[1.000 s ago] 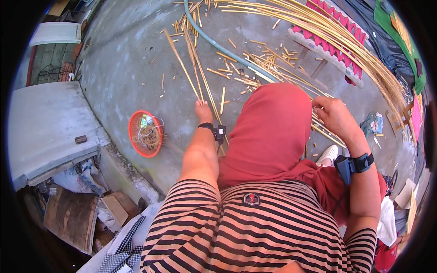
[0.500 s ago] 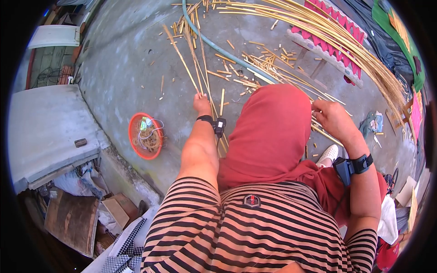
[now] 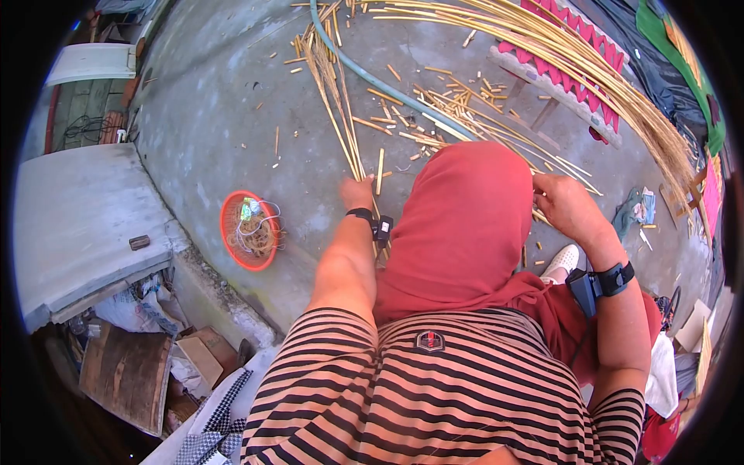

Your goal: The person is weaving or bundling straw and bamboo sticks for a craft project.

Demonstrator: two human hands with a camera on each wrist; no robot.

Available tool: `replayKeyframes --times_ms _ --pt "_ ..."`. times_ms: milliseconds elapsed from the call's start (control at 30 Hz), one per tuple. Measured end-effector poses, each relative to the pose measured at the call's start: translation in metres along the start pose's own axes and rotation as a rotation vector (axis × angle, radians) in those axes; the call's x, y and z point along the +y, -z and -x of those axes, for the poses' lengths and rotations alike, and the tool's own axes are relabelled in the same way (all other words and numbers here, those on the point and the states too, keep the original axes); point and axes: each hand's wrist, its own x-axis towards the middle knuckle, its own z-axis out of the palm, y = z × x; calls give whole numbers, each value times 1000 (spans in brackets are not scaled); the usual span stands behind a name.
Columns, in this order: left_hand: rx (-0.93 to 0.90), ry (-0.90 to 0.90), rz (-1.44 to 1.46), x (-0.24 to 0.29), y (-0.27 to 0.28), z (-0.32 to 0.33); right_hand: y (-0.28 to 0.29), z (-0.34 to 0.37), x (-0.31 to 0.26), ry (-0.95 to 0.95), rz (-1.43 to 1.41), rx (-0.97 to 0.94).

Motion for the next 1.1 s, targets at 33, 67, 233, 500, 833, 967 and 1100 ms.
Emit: replayKeyframes --times_ms 33,67,233,500,833,967,1100 --pt "-25 31 -24 0 -1 2 0 0 -1 7 8 0" --pt "-32 18 -52 1 -1 2 0 0 -2 14 17 0" --pt "-62 10 -77 0 -2 3 0 0 -6 0 59 -20" --pt "-20 -77 388 -49 -39 -29 -4 4 -2 22 78 -4" --pt "-111 198 1006 -29 -25 9 -5 5 -6 11 131 -18" --pt "-202 255 1131 -30 -24 9 -7 5 -3 20 131 -21" --pt "-277 210 1257 -36 -22 5 -10 5 0 27 114 -28"
